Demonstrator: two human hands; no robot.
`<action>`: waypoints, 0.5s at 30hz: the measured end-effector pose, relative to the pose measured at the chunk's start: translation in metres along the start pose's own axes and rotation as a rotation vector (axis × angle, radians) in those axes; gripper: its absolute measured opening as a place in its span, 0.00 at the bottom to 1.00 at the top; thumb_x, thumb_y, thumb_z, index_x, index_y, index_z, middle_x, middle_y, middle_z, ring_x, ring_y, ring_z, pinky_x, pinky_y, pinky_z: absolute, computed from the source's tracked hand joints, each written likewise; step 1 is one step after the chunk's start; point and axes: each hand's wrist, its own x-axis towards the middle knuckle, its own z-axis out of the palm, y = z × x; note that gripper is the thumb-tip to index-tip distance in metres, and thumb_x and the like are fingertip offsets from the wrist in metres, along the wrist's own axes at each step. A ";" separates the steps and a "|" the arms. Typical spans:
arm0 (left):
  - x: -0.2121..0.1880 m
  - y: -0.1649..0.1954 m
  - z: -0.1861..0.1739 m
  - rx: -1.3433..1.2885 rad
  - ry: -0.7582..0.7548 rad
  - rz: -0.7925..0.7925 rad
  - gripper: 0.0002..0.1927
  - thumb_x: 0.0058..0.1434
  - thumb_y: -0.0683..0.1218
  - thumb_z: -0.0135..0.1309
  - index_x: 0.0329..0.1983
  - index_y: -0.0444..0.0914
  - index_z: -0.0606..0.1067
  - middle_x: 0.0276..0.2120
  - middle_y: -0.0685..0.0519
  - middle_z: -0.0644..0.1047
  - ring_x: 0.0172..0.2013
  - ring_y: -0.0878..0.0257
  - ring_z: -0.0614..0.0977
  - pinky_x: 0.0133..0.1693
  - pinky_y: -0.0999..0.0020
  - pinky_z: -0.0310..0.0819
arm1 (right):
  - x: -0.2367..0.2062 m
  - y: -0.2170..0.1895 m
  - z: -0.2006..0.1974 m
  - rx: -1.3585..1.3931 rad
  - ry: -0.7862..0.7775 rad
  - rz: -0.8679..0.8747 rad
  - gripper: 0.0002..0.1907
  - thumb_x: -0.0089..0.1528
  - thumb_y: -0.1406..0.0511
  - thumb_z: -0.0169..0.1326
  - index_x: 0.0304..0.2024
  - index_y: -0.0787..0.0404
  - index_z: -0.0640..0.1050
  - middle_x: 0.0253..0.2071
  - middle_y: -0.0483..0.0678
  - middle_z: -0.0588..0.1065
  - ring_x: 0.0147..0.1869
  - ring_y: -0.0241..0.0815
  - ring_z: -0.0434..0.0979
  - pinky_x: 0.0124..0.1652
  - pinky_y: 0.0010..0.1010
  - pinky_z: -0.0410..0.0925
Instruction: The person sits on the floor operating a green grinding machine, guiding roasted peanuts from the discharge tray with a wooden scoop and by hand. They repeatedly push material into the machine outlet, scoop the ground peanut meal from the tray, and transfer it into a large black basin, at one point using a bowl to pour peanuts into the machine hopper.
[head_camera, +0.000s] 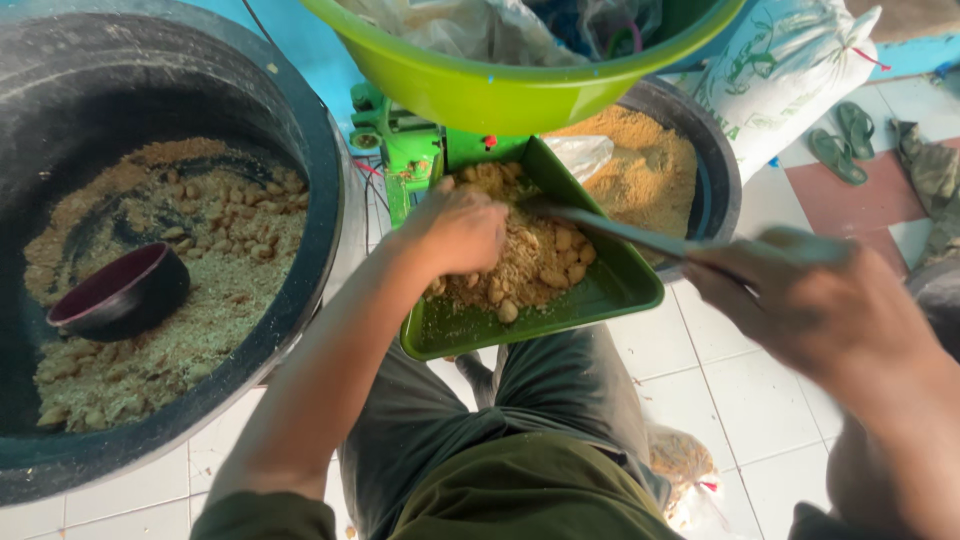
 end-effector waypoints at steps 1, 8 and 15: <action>-0.006 0.001 0.002 -0.015 0.035 0.032 0.16 0.64 0.48 0.43 0.47 0.37 0.77 0.45 0.42 0.80 0.50 0.49 0.80 0.57 0.49 0.65 | -0.002 -0.002 0.002 -0.011 0.010 -0.043 0.09 0.61 0.62 0.62 0.41 0.58 0.85 0.30 0.46 0.79 0.29 0.47 0.79 0.27 0.37 0.69; -0.048 0.009 0.025 -0.111 0.198 0.135 0.18 0.70 0.53 0.46 0.39 0.36 0.80 0.44 0.44 0.81 0.53 0.49 0.79 0.61 0.52 0.66 | -0.001 -0.012 0.038 0.167 0.097 0.016 0.08 0.62 0.63 0.62 0.42 0.57 0.84 0.33 0.49 0.80 0.32 0.49 0.80 0.30 0.38 0.71; -0.064 0.007 0.042 0.014 0.491 0.208 0.20 0.63 0.51 0.53 0.54 0.35 0.77 0.53 0.45 0.79 0.61 0.46 0.74 0.65 0.48 0.59 | 0.013 -0.023 0.027 0.249 0.171 0.127 0.07 0.64 0.63 0.62 0.42 0.57 0.84 0.34 0.50 0.79 0.32 0.48 0.80 0.31 0.37 0.71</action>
